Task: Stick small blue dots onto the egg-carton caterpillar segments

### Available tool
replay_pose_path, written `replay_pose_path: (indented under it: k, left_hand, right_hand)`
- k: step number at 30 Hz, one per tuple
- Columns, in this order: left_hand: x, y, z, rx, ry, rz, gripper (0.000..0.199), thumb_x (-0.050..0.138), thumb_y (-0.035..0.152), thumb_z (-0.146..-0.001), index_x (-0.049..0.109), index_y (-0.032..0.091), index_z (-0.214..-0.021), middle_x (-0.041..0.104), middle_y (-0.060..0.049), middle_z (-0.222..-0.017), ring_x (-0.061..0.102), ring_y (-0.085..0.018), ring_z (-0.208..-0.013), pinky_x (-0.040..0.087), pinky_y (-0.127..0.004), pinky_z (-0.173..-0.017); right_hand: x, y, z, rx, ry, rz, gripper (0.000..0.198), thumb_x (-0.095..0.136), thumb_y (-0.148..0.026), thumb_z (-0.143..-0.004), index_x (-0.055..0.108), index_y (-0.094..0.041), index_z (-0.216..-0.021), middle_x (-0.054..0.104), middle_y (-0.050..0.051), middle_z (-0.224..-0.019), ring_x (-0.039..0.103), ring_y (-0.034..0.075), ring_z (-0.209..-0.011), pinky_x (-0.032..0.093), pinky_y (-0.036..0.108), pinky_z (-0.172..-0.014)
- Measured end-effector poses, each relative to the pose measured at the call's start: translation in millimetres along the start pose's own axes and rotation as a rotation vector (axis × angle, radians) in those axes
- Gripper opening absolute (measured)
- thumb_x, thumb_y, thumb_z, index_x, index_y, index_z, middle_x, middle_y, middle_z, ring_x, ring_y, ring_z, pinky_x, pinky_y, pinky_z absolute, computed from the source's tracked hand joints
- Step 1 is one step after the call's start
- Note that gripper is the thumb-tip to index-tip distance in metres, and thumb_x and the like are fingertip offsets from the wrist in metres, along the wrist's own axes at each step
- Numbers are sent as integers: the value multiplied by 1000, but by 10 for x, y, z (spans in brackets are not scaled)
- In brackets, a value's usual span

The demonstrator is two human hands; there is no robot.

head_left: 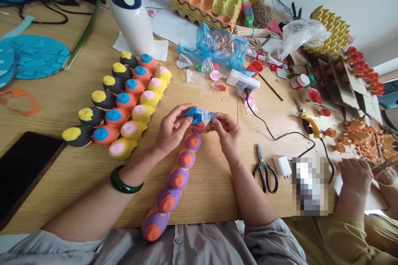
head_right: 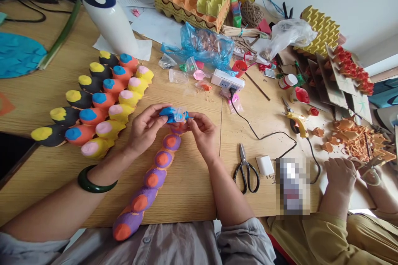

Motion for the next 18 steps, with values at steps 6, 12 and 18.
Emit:
replay_pose_path:
  k: [6, 12, 18]
  left_hand:
    - [64, 20, 40, -97, -45, 33, 60, 87, 51, -79, 72, 17, -125, 78, -10, -119, 76, -23, -103, 64, -28, -84]
    - [69, -8, 58, -174, 18, 53, 46, 86, 55, -79, 74, 19, -104, 79, -5, -96, 75, -19, -85, 63, -28, -77]
    - [89, -9, 68, -137, -5, 18, 43, 83, 54, -84, 74, 19, -108, 79, -4, -97, 75, -17, -83, 62, -26, -79]
  right_hand:
    - [195, -52, 121, -97, -140, 109, 23, 81, -44, -92, 74, -24, -101, 74, 0, -89, 75, 13, -73, 69, 29, -73]
    - [134, -134, 138, -233, -76, 199, 23, 74, -40, -98, 72, -27, -118, 74, 3, -106, 77, 14, -85, 72, 31, -76]
    - [134, -489, 310, -555, 32, 408, 20, 67, -22, -103, 74, -30, -120, 74, 2, -105, 72, 12, -77, 68, 27, -67]
Point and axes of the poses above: each hand's wrist, its own z-axis away from the middle knuckle, its own x-axis out of the palm, y = z × x, the point moved 9 cm from there along -z, towards the middle knuckle
